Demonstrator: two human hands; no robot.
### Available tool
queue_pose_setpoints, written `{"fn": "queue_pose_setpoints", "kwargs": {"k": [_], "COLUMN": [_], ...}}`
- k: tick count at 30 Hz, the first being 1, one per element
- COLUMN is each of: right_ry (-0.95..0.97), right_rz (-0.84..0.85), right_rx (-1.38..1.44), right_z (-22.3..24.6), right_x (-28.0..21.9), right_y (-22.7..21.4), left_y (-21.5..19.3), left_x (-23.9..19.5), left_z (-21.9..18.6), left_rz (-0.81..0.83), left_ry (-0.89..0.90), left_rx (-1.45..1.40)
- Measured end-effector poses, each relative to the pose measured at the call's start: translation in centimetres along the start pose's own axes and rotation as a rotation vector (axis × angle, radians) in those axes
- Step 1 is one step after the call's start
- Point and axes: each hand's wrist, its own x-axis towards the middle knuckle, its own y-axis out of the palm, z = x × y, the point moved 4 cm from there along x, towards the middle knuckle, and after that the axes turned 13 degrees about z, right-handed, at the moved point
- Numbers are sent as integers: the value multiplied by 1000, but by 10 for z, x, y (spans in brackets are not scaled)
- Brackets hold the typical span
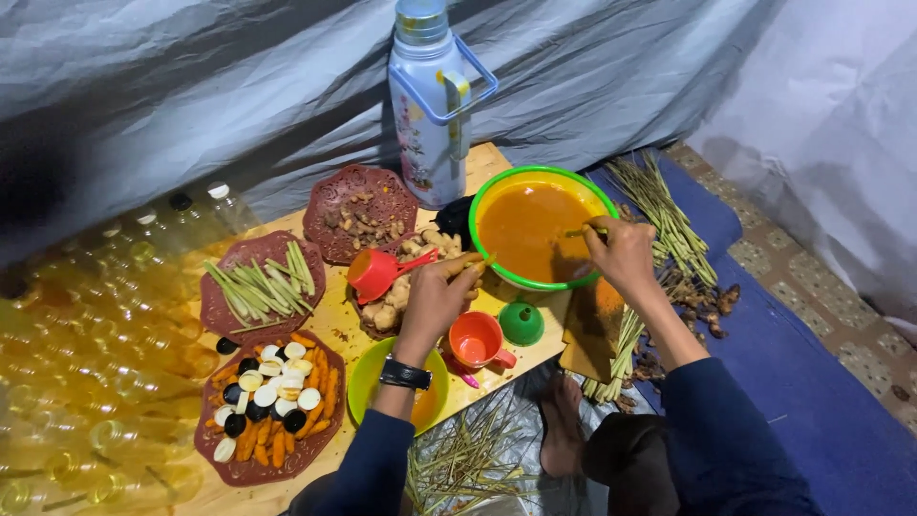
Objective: The person pours liquid from a thermos into a small bowl, stirs the mixture, and then pours it into a larger bowl. They continue to stir the contents of the large bowl and add more liquid from the thermos.
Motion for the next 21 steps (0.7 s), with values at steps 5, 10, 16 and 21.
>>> {"fn": "queue_pose_setpoints", "kwargs": {"k": [5, 10, 16, 21], "right_ry": [133, 232, 170, -117], "right_rz": [186, 414, 466, 52], "right_rx": [-241, -321, -24, 115], "right_z": [-25, -28, -10, 58], "right_x": [-14, -25, -20, -7], "right_y": [26, 57, 71, -5], "left_y": [1, 2, 4, 3], "left_x": [-3, -5, 0, -2], "left_z": [-4, -9, -5, -8], "left_rz": [0, -8, -5, -12], "left_ry": [-25, -51, -29, -29], "left_rx": [-32, -76, -54, -66]}}
